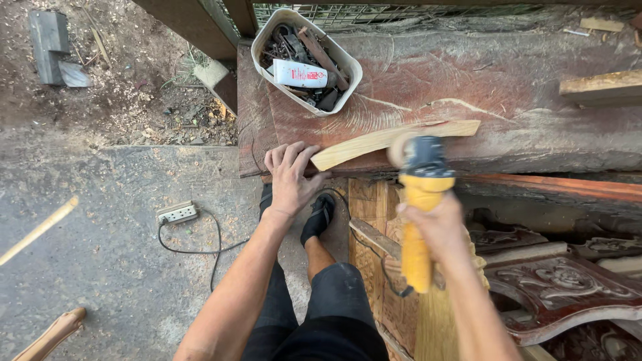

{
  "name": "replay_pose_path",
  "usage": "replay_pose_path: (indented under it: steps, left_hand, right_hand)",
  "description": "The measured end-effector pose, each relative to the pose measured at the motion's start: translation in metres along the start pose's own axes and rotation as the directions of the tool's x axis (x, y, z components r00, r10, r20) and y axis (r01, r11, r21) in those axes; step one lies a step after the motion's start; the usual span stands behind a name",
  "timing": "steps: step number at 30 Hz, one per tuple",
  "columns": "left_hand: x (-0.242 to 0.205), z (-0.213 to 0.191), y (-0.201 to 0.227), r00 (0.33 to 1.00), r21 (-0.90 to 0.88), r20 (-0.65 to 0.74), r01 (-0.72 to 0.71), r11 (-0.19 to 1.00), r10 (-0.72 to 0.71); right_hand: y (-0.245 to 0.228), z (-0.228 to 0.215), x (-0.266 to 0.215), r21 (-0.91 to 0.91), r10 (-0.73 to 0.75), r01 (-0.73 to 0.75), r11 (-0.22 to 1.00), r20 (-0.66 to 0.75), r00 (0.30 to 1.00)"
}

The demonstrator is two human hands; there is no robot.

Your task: The person uses a handheld electric sander to smooth the surface of a long, thin piece of wood. They hold the wood with one hand and move the sander back and forth along its length, then place the finished piece on a nearby stack.

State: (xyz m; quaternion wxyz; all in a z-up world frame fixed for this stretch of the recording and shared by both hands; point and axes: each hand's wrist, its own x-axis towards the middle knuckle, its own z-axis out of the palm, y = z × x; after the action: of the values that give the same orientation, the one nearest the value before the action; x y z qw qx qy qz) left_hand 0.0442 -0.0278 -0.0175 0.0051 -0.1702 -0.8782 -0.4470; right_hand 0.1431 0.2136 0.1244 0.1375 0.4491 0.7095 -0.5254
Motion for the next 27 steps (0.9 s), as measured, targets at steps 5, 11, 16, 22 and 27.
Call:
replay_pose_path:
  steps: [5, 11, 16, 22, 27]
  left_hand:
    - [0.002, 0.000, 0.002, 0.998, -0.056, 0.036, 0.054, 0.997, -0.052]
    - [0.005, -0.002, 0.001, 0.998, -0.054, 0.051, 0.051, 0.997, -0.048]
    - [0.004, 0.003, -0.002, 0.997, -0.057, 0.054, 0.065, 0.996, -0.062]
    - [0.003, 0.007, -0.004, 0.998, -0.034, 0.029, 0.055, 0.998, -0.054]
    - [0.001, 0.006, -0.004, 0.999, -0.041, 0.029, 0.043, 0.998, -0.042]
  right_hand:
    - [-0.005, 0.057, -0.018, -0.283, -0.245, 0.275, 0.919, 0.139, 0.960]
    - [0.004, 0.007, 0.003, -0.234, -0.033, 0.053, 0.971, 0.087, 0.996]
    - [0.017, -0.054, 0.038, -0.116, 0.029, -0.043, 0.992, -0.115, 0.993]
    - [0.005, -0.042, 0.031, 0.019, 0.155, -0.154, 0.988, -0.135, 0.979]
    - [-0.002, 0.014, 0.022, -0.216, -0.072, 0.096, 0.972, 0.119, 0.990]
